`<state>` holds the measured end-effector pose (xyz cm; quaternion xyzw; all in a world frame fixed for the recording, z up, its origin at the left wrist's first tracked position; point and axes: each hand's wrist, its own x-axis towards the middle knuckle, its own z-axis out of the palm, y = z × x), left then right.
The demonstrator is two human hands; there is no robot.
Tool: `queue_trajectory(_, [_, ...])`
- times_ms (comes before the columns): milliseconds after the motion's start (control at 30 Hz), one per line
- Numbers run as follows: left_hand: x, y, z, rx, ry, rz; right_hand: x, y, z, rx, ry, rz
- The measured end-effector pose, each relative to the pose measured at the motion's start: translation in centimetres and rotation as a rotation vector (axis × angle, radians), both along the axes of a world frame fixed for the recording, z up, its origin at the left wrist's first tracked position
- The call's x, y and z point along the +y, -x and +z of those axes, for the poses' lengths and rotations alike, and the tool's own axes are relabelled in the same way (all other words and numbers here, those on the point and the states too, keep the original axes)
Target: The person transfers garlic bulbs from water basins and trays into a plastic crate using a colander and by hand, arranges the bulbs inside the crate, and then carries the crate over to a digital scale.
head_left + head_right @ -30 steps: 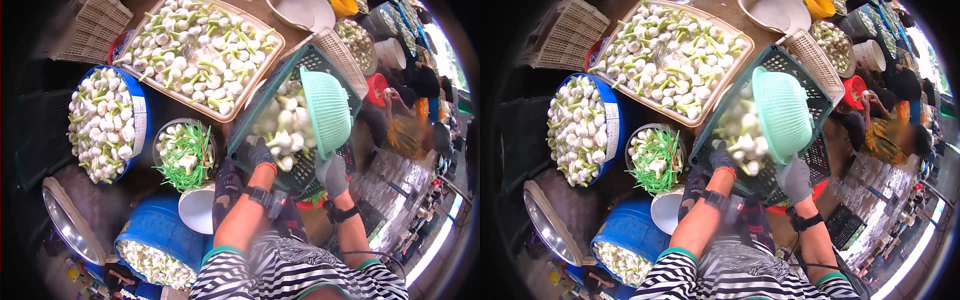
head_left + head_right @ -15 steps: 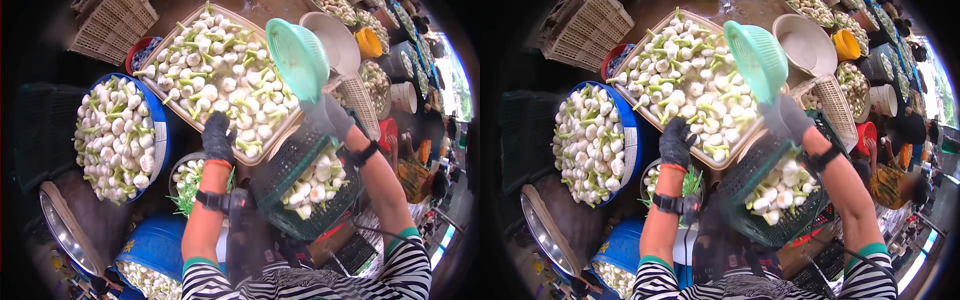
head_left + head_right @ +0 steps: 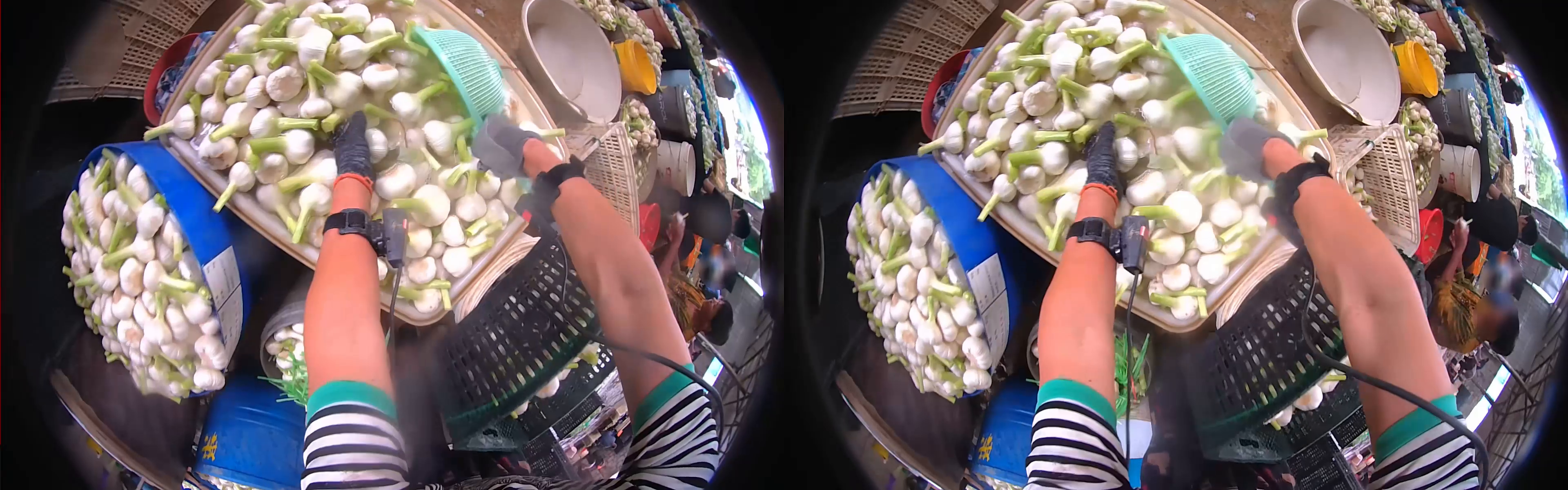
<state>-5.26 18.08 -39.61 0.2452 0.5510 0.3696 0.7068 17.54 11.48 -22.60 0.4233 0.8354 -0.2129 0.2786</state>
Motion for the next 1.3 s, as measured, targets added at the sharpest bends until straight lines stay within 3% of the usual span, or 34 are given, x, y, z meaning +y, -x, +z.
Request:
queue_trajectory(33, [0.3, -0.1, 0.9, 0.037, 0.098, 0.055, -0.7, 0.3, -2.6, -0.038, 0.015, -0.092])
queue_trajectory(67, [0.6, -0.3, 0.9, -0.192, 0.374, 0.088, -1.3, 0.1, -4.4, 0.075, 0.13, -0.365])
queue_trajectory(167, [1.8, -1.0, 0.5, -0.164, 0.371, -0.035, -1.1, -0.1, -4.3, 0.366, 0.474, -1.203])
queue_trajectory(333, [1.2, -1.1, 2.5, 0.117, 0.202, -0.304, -2.0, 0.2, -0.5, 0.625, 0.524, -1.115])
queue_trajectory(367, [0.3, -0.9, 7.6, -0.212, 0.476, -0.182, -1.9, -0.4, 0.0, 0.63, 0.593, -1.108])
queue_trajectory(400, [-0.1, -0.3, 8.2, -0.32, 0.494, -0.163, -1.7, -0.8, 0.5, 0.64, 0.661, -1.1])
queue_trajectory(433, [-0.1, 0.3, 8.2, -0.425, 0.509, -0.143, -1.1, -1.2, 1.3, 0.651, 0.446, -0.622])
queue_trajectory(467, [0.2, 0.8, 8.0, -0.53, 0.52, -0.123, -0.8, -1.0, 0.9, 0.627, 0.488, -0.751])
queue_trajectory(500, [0.7, 0.9, 6.5, -0.457, 0.43, -0.083, -0.7, -0.8, 0.3, 0.594, 0.532, -0.881])
queue_trajectory(533, [0.8, 0.5, 10.2, -0.373, 0.407, -0.029, -1.0, -0.7, -0.6, 0.552, 0.578, -1.016])
queue_trajectory(567, [1.0, 0.2, 8.5, -0.341, 0.395, -0.023, -1.2, 0.8, -2.0, 0.693, 0.658, -1.323])
queue_trajectory(600, [1.6, -0.1, 6.8, -0.302, 0.383, -0.015, -1.3, 2.2, -3.0, 0.669, 0.502, -1.313])
queue_trajectory(667, [1.5, -0.8, 5.6, -0.178, 0.264, -0.043, -0.6, 2.8, -5.2, 0.802, 0.549, -1.011])
queue_trajectory(767, [1.6, -1.0, 5.3, -0.168, 0.226, -0.062, -0.4, 2.8, -4.5, 0.819, 0.316, -0.669])
queue_trajectory(833, [1.2, -1.2, 6.4, -0.205, 0.251, 0.006, -1.9, 2.9, -1.3, 0.879, 0.262, -0.7])
queue_trajectory(867, [1.0, -1.3, 8.9, -0.106, 0.245, 0.04, -2.5, 2.8, -0.4, 0.929, 0.237, -0.72])
queue_trajectory(933, [0.9, -1.1, 9.6, -0.331, 0.331, -0.006, -3.5, 2.9, 1.8, 1.03, 0.185, -0.753])
queue_trajectory(1000, [-0.5, -1.7, 11.4, -0.322, 0.301, 0.034, -4.8, 3.1, 4.8, 0.996, 0.357, -0.902])
queue_trajectory(1133, [-3.1, -2.4, 22.1, -0.111, 0.351, 0.049, -7.6, 4.2, 10.9, 1.066, 0.611, -1.422])
queue_trajectory(1233, [-5.5, -2.8, 26.6, -0.155, 0.118, 0.076, -10.4, 4.1, 15.0, 1.187, 0.566, -1.443])
queue_trajectory(1300, [-7.5, -3.4, 29.2, -0.219, 0.038, 0.092, -12.8, 3.9, 19.3, 1.244, 0.412, -1.256])
